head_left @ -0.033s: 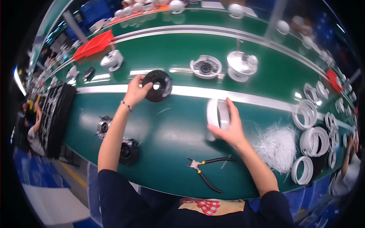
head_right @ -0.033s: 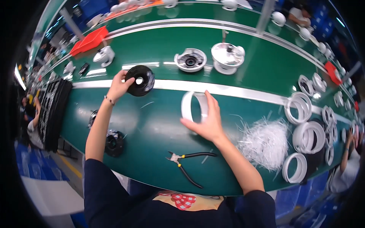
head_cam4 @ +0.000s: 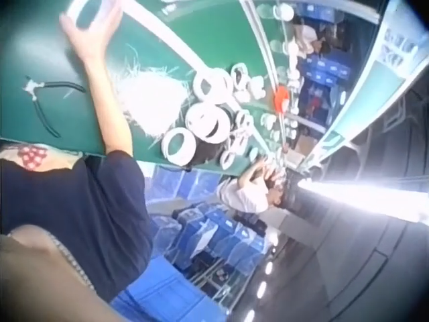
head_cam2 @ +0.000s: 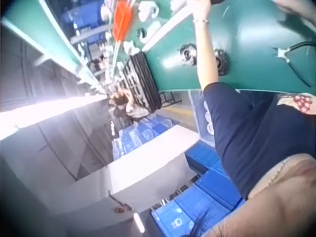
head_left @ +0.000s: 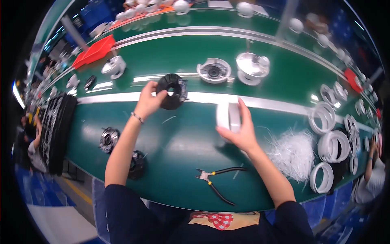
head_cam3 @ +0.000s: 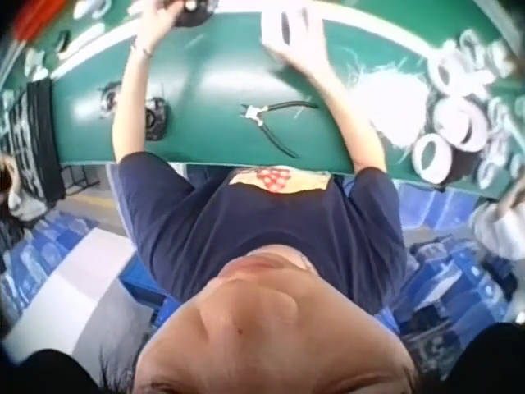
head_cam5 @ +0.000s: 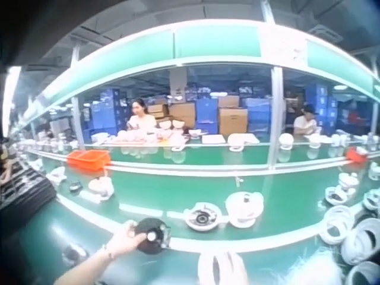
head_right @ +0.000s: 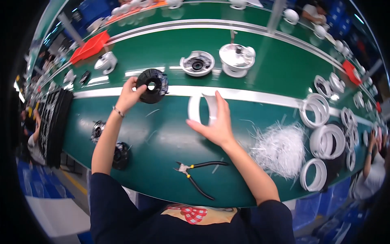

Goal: Assembling electronic camera components on an industrial assembly line.

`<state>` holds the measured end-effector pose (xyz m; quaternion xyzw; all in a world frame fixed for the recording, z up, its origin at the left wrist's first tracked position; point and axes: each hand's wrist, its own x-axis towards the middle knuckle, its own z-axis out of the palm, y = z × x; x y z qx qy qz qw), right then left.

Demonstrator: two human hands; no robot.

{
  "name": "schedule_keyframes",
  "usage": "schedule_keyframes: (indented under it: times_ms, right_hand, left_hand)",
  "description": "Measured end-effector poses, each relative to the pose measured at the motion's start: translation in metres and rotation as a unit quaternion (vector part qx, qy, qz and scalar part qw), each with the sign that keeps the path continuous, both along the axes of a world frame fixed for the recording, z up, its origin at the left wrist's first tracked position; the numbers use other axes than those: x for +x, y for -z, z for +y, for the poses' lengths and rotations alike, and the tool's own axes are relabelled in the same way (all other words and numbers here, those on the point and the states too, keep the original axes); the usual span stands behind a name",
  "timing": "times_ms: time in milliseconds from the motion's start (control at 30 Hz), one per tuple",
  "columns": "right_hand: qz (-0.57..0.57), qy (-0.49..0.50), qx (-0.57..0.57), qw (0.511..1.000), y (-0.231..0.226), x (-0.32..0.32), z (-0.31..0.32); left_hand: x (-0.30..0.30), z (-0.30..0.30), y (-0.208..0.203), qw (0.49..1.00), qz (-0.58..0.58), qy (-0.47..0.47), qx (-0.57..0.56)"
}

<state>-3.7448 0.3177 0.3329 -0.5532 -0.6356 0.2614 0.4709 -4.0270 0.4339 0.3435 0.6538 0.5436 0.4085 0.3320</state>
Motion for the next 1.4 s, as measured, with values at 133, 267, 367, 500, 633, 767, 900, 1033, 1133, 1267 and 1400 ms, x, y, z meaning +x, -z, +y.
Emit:
schedule_keyframes:
  times_ms: [133, 267, 367, 500, 633, 767, 900, 1033, 1133, 1267, 1400]
  right_hand:
    - [0.035, 0.049, 0.062, 0.996, -0.012, -0.014, 0.019]
    - [-0.022, 0.069, 0.057, 0.996, -0.024, -0.006, 0.008]
    - [-0.066, 0.068, 0.107, 0.99, -0.026, -0.008, 0.0]
    - [-0.159, 0.035, 0.072, 0.984, -0.031, -0.003, -0.003]
    - [-0.18, -0.088, 0.012, 0.98, -0.033, 0.007, -0.004]
    - [-0.136, -0.169, -0.026, 0.976, -0.045, 0.03, 0.0]
    - [-0.141, -0.168, -0.011, 0.976, -0.047, 0.029, -0.002]
    - [-0.102, -0.075, 0.005, 0.992, -0.05, 0.025, -0.003]
    - [-0.077, -0.063, -0.036, 0.994, -0.06, 0.023, -0.007]
    - [-0.132, -0.053, -0.031, 0.989, -0.047, 0.017, -0.009]
    - [-0.135, -0.058, -0.006, 0.989, -0.042, 0.018, -0.01]
  left_hand:
    - [0.09, -0.046, -0.001, 0.977, -0.152, 0.127, -0.078]
    - [0.131, -0.073, -0.012, 0.897, -0.337, 0.18, -0.222]
    - [0.141, -0.076, -0.004, 0.695, -0.588, 0.246, -0.331]
    - [0.147, -0.075, 0.001, 0.653, -0.631, 0.258, -0.33]
    - [0.146, -0.074, 0.009, 0.662, -0.623, 0.241, -0.339]
    - [0.15, -0.08, 0.006, 0.64, -0.635, 0.257, -0.35]
    - [0.152, -0.081, 0.007, 0.627, -0.646, 0.277, -0.337]
    - [0.154, -0.078, 0.01, 0.575, -0.674, 0.323, -0.333]
    - [0.152, -0.08, 0.006, 0.603, -0.651, 0.301, -0.35]
    - [0.154, -0.082, 0.008, 0.616, -0.662, 0.257, -0.341]
    - [0.156, -0.084, 0.005, 0.66, -0.64, 0.225, -0.322]
